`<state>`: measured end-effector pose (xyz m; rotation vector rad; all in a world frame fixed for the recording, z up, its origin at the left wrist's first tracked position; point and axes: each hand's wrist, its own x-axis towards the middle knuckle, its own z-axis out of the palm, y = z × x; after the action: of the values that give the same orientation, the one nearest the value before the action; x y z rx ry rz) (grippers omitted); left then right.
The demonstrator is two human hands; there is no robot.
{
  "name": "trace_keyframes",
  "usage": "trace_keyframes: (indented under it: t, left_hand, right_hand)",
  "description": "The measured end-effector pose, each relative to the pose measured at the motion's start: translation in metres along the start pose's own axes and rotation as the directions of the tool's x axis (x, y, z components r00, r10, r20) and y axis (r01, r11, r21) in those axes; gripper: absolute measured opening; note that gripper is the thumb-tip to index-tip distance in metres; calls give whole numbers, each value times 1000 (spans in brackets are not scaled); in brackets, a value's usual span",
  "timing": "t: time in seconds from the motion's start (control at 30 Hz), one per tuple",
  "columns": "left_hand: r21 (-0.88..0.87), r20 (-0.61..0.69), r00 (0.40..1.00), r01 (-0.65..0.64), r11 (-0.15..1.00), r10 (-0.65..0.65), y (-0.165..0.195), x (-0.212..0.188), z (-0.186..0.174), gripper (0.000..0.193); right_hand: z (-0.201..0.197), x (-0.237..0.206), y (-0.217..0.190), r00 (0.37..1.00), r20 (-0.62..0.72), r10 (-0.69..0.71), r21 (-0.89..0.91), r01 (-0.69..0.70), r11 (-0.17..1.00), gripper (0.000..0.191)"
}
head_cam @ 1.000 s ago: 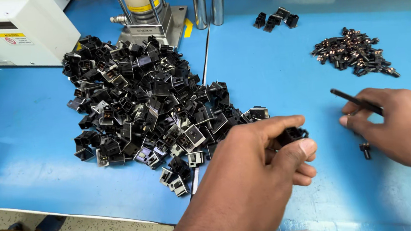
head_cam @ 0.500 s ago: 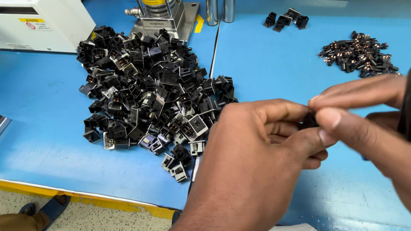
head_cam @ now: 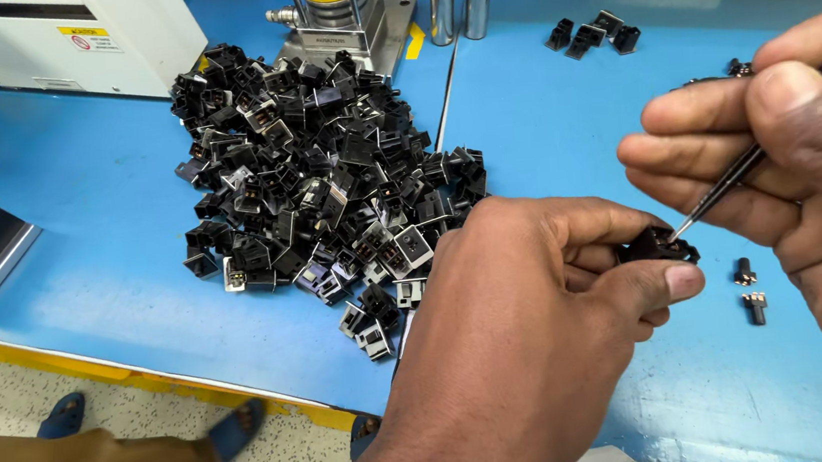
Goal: The person picks black connector housings from a pile on a blue workbench, fits small copper contact pieces into them by hand, and places the completed pieces into a growing group on the bench, occasionally using tweezers to handle the small contacts.
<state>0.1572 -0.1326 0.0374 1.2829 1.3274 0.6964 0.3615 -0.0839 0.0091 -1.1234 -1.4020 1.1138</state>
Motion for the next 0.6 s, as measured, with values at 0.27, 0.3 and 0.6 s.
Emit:
trace_keyframes:
  t: [0.27, 0.3, 0.6]
  left_hand:
    - [4, -10, 999, -34, 999, 34, -5, 8, 0, 25]
    - [9, -15, 999, -48, 999, 48, -6, 8, 0, 25]
    - [325, -347, 936, 70, 943, 50, -11, 37, -40, 30]
  right_hand:
    - [32, -8, -8, 989, 39, -142, -241, 147, 959, 22]
    - [36, -18, -3, 981, 62, -186, -331, 196, 923, 21]
    - [-9, 109, 67, 976, -197, 97, -192, -135, 972, 18]
